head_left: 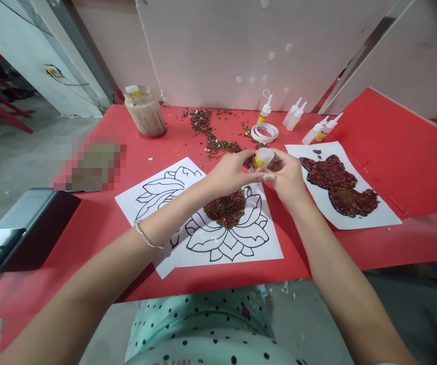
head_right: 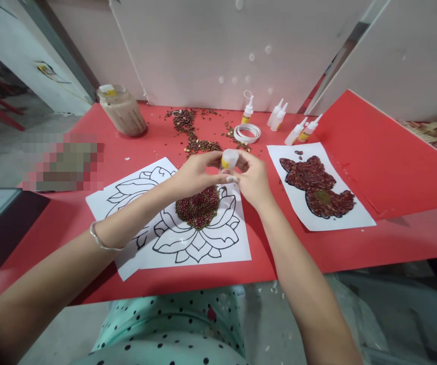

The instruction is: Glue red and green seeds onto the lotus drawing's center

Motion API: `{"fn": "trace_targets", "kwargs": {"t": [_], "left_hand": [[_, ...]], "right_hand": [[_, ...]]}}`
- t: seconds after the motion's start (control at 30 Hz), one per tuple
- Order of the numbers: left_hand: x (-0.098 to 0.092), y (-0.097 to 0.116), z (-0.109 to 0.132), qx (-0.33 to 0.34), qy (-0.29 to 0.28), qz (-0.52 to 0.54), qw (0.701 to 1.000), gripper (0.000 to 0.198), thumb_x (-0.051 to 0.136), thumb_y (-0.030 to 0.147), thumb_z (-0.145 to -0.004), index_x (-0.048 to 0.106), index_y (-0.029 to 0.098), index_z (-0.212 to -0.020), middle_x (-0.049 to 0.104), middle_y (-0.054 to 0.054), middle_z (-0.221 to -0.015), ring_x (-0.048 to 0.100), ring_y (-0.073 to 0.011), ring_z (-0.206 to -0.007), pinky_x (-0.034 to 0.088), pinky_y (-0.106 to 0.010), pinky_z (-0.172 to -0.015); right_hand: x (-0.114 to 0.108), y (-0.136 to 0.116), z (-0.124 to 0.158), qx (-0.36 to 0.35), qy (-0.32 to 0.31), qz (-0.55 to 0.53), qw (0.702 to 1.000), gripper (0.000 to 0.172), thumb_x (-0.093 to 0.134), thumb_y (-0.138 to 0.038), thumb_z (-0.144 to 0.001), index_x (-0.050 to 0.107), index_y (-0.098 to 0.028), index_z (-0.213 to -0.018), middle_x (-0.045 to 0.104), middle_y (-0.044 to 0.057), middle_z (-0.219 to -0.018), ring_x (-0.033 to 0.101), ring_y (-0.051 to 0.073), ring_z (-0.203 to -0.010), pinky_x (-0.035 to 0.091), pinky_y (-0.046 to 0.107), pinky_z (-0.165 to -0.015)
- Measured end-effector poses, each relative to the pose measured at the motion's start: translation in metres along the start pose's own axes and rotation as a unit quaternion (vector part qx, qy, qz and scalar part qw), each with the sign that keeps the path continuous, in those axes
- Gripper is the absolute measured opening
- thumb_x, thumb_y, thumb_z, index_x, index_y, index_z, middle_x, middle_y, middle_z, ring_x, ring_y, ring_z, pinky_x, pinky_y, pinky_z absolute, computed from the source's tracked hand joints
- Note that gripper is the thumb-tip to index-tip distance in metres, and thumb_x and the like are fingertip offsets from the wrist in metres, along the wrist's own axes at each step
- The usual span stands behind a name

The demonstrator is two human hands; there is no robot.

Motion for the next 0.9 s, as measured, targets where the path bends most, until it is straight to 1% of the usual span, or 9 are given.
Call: {"fn": "trace_targets", "kwargs": {"t": [0.1,0.23,0.4,0.5,0.6,0.67,0.77,0.83,0.9], "left_hand": [[0.001,0.008,0.003,0.011,0.029,-0.071,0.997,0.026,0.062,0.038,-0.080,0.059,0.015,-0.091,0.067,-0.007,-0.090,0.060,-0.0177,-0.085,0.044,-0.032,-0.078],[0.001,-0.001,0.010,-0.005,0.080,-0.103,0.991,0.017,0.054,0.031,-0.084,0.057,0.015,-0.087,0.065,-0.006,-0.083,0.057,-0.0159,-0.077,0.042,-0.029,-0.071],[-0.005,-0.009,0.012,-0.003,0.139,-0.077,0.987,0.007,0.051,0.018,-0.081,0.058,0.016,-0.080,0.065,-0.003,-0.079,0.058,-0.0135,-0.076,0.042,-0.027,-0.073],[-0.003,-0.014,0.005,0.000,0.108,0.014,0.994,0.013,0.059,0.025,-0.078,0.059,0.015,-0.086,0.067,-0.004,-0.088,0.061,-0.0145,-0.086,0.044,-0.028,-0.081],[0.004,-0.025,-0.002,-0.016,0.054,0.147,0.988,0.035,0.071,0.029,-0.069,0.056,0.014,-0.097,0.065,-0.007,-0.097,0.061,-0.0154,-0.090,0.047,-0.030,-0.083],[0.009,-0.031,-0.003,-0.024,0.022,0.225,0.974,0.042,0.074,0.027,-0.065,0.052,0.014,-0.098,0.063,-0.006,-0.094,0.061,-0.0146,-0.085,0.049,-0.030,-0.078],[0.018,-0.035,-0.003,-0.030,-0.026,0.336,0.941,0.038,0.073,0.023,-0.066,0.048,0.015,-0.094,0.061,-0.002,-0.082,0.061,-0.0128,-0.075,0.049,-0.032,-0.076],[0.023,-0.034,-0.001,-0.032,-0.050,0.389,0.919,0.037,0.073,0.022,-0.068,0.048,0.016,-0.094,0.059,0.000,-0.079,0.061,-0.0124,-0.073,0.049,-0.033,-0.077],[0.026,-0.032,0.000,-0.033,-0.065,0.418,0.905,0.035,0.072,0.021,-0.069,0.049,0.015,-0.094,0.059,-0.001,-0.080,0.061,-0.0121,-0.074,0.048,-0.033,-0.078]], "right_hand": [[0.002,-0.003,0.004,-0.006,0.024,0.017,1.000,0.028,0.077,-0.036,-0.062,0.065,-0.024,-0.084,0.069,0.001,-0.081,0.065,0.020,-0.081,0.053,0.041,-0.081],[0.002,-0.002,0.012,-0.020,0.085,0.041,0.995,0.021,0.074,-0.027,-0.062,0.062,-0.022,-0.078,0.066,-0.001,-0.074,0.061,0.016,-0.070,0.052,0.035,-0.071],[-0.004,0.002,0.019,-0.032,0.164,0.091,0.982,0.014,0.069,-0.022,-0.063,0.056,-0.023,-0.069,0.060,-0.004,-0.065,0.054,0.013,-0.062,0.048,0.030,-0.062],[0.000,0.004,0.012,-0.035,0.131,0.071,0.988,0.015,0.069,-0.027,-0.067,0.059,-0.023,-0.076,0.064,-0.002,-0.074,0.060,0.016,-0.070,0.050,0.033,-0.069],[0.002,0.005,0.006,-0.019,0.101,0.025,0.994,0.020,0.071,-0.035,-0.068,0.059,-0.025,-0.081,0.067,0.001,-0.083,0.064,0.018,-0.081,0.052,0.036,-0.076],[0.005,0.008,0.004,0.008,0.067,-0.027,0.997,0.027,0.072,-0.041,-0.068,0.060,-0.026,-0.087,0.069,0.002,-0.088,0.065,0.019,-0.088,0.053,0.036,-0.077],[0.022,0.014,0.004,0.079,-0.052,-0.115,0.989,0.036,0.068,-0.049,-0.071,0.063,-0.026,-0.098,0.071,0.005,-0.096,0.066,0.021,-0.094,0.055,0.036,-0.072],[0.029,0.014,0.007,0.104,-0.117,-0.147,0.977,0.038,0.071,-0.046,-0.070,0.064,-0.026,-0.101,0.071,0.005,-0.101,0.066,0.022,-0.096,0.055,0.035,-0.070],[0.028,0.013,0.007,0.105,-0.141,-0.163,0.971,0.037,0.075,-0.042,-0.067,0.065,-0.025,-0.099,0.071,0.004,-0.102,0.066,0.022,-0.097,0.055,0.035,-0.071]]}}
Point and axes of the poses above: each hand's wrist, its own z-axis away from the middle knuckle, its own x-axis out of the palm, y = z × x, the point moved 10 cm from there along -z, towards the middle knuckle
